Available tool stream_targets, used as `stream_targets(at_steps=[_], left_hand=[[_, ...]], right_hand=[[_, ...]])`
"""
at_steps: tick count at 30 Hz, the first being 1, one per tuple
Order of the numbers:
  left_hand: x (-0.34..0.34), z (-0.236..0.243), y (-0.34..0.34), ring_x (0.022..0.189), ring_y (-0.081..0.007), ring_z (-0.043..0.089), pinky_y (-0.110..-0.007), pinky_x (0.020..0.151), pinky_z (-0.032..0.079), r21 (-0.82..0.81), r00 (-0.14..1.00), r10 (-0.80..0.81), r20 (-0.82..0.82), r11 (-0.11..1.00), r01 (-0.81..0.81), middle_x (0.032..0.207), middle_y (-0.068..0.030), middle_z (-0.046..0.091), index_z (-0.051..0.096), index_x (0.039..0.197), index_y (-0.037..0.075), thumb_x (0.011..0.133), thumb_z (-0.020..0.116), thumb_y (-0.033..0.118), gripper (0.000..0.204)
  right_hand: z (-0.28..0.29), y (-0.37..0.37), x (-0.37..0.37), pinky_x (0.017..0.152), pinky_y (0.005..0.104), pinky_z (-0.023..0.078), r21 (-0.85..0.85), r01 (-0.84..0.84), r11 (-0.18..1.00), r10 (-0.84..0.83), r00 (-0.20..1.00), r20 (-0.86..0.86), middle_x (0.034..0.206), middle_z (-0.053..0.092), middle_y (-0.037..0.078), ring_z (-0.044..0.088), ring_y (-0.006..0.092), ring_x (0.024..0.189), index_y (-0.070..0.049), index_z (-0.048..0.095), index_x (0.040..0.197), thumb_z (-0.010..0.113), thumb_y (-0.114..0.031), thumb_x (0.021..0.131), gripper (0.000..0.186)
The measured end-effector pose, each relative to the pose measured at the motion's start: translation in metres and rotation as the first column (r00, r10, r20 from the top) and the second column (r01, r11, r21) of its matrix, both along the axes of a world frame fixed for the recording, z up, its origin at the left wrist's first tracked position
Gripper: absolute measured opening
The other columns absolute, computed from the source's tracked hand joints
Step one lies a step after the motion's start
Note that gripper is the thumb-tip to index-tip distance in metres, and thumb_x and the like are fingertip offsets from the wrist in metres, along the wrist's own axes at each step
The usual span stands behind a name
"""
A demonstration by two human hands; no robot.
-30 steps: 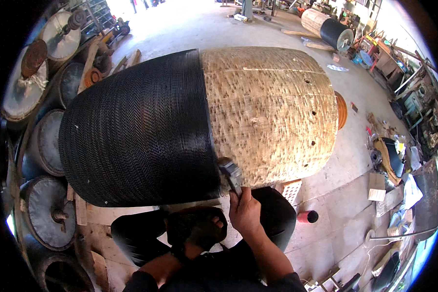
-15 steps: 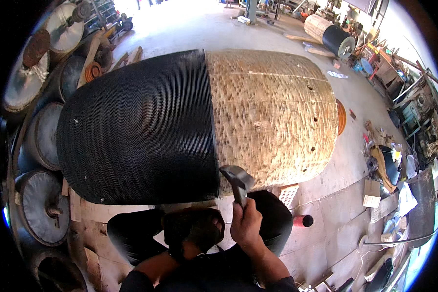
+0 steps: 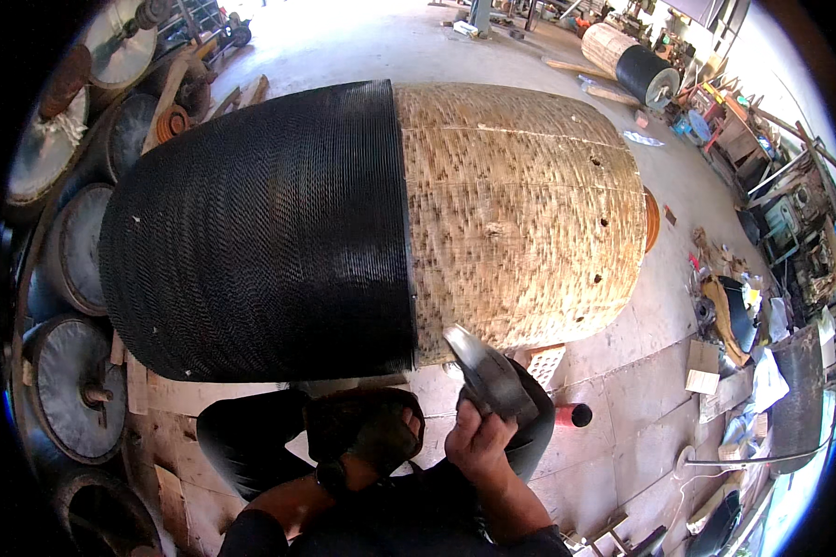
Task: The person hammers small nails along the seam where a black textured material meets the wooden body of a large drum while sitting on the floor.
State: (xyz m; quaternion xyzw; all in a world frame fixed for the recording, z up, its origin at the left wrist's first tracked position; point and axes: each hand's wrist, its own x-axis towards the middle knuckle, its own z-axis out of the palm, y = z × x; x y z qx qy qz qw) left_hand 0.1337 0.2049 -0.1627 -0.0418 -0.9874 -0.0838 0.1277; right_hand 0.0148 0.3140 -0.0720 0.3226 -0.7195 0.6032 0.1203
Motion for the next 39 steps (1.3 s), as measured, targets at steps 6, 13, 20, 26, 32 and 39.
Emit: stream_targets(at_steps=[6, 13, 20, 26, 32, 39], left_hand=[[0.001, -0.002, -0.001, 0.072, -0.0321, 0.061, -0.044, 0.061, 0.05, -0.022, 0.999, 0.014, -0.035, 1.0, -0.015, 0.074, -0.0149, 0.06, 0.064, 0.078, 0.002, 0.084, 0.06, 0.013, 0.013], [-0.004, 0.04, -0.009, 0.073, -0.0319, 0.062, -0.044, 0.063, 0.051, 0.142, 0.993, 0.106, -0.052, 0.985, -0.098, 0.079, -0.0149, 0.061, 0.061, 0.079, 0.003, 0.082, 0.063, 0.012, 0.01], [-0.029, 0.092, -0.066, 0.09, -0.0318, 0.062, -0.046, 0.075, 0.051, 0.164, 0.876, 0.121, -0.468, 0.985, -0.048, 0.103, -0.0166, 0.063, 0.065, 0.1, 0.002, 0.076, 0.069, 0.003, 0.024], [-0.071, 0.113, -0.132, 0.087, -0.0268, 0.06, -0.047, 0.078, 0.05, 0.033, 0.732, 0.163, -0.661, 0.982, -0.189, 0.111, -0.0098, 0.058, 0.064, 0.121, 0.006, 0.075, 0.069, 0.001, 0.046], [-0.091, 0.122, -0.16, 0.086, -0.0254, 0.06, -0.047, 0.078, 0.05, -0.011, 0.679, 0.178, -0.713, 0.964, -0.265, 0.112, -0.0083, 0.057, 0.065, 0.119, 0.008, 0.073, 0.071, -0.001, 0.047], [-0.093, 0.127, -0.159, 0.095, -0.0303, 0.061, -0.051, 0.085, 0.051, -0.028, 0.691, 0.173, -0.702, 0.963, -0.269, 0.109, -0.0116, 0.058, 0.066, 0.116, 0.006, 0.076, 0.067, 0.003, 0.04]], right_hand=[[-0.003, -0.009, -0.01, 0.055, 0.0501, 0.048, 0.501, 0.002, 0.866, -0.083, 0.987, 0.141, 0.071, 0.061, 0.027, 0.061, 0.0504, 0.07, 0.001, 0.054, 0.095, 0.063, -0.012, 0.095, 0.016], [-0.005, -0.001, -0.005, 0.053, 0.0393, 0.047, 0.273, 0.08, 0.959, -0.043, 0.989, -0.139, 0.067, 0.059, 0.016, 0.061, 0.0281, 0.059, 0.002, 0.054, 0.095, 0.051, -0.009, 0.095, 0.011], [-0.014, -0.003, -0.003, 0.057, 0.0437, 0.051, 0.275, 0.039, 0.961, -0.055, 0.997, 0.051, 0.072, 0.062, 0.022, 0.066, 0.0422, 0.065, 0.003, 0.055, 0.104, 0.062, -0.005, 0.092, 0.016], [-0.015, -0.005, -0.006, 0.058, 0.0467, 0.052, 0.593, 0.072, 0.802, -0.098, 0.995, 0.012, 0.076, 0.064, 0.024, 0.065, 0.0445, 0.069, 0.001, 0.055, 0.101, 0.06, -0.006, 0.094, 0.012], [-0.025, -0.006, -0.01, 0.056, 0.0432, 0.051, 0.235, 0.054, 0.97, -0.072, 0.995, 0.066, 0.072, 0.062, 0.022, 0.066, 0.0414, 0.065, 0.003, 0.055, 0.103, 0.061, -0.006, 0.092, 0.015], [-0.004, -0.008, -0.016, 0.052, 0.0427, 0.049, 0.347, -0.006, 0.938, -0.023, 0.997, 0.08, 0.066, 0.059, 0.021, 0.062, 0.0427, 0.059, 0.002, 0.054, 0.1, 0.064, -0.006, 0.089, 0.016]])
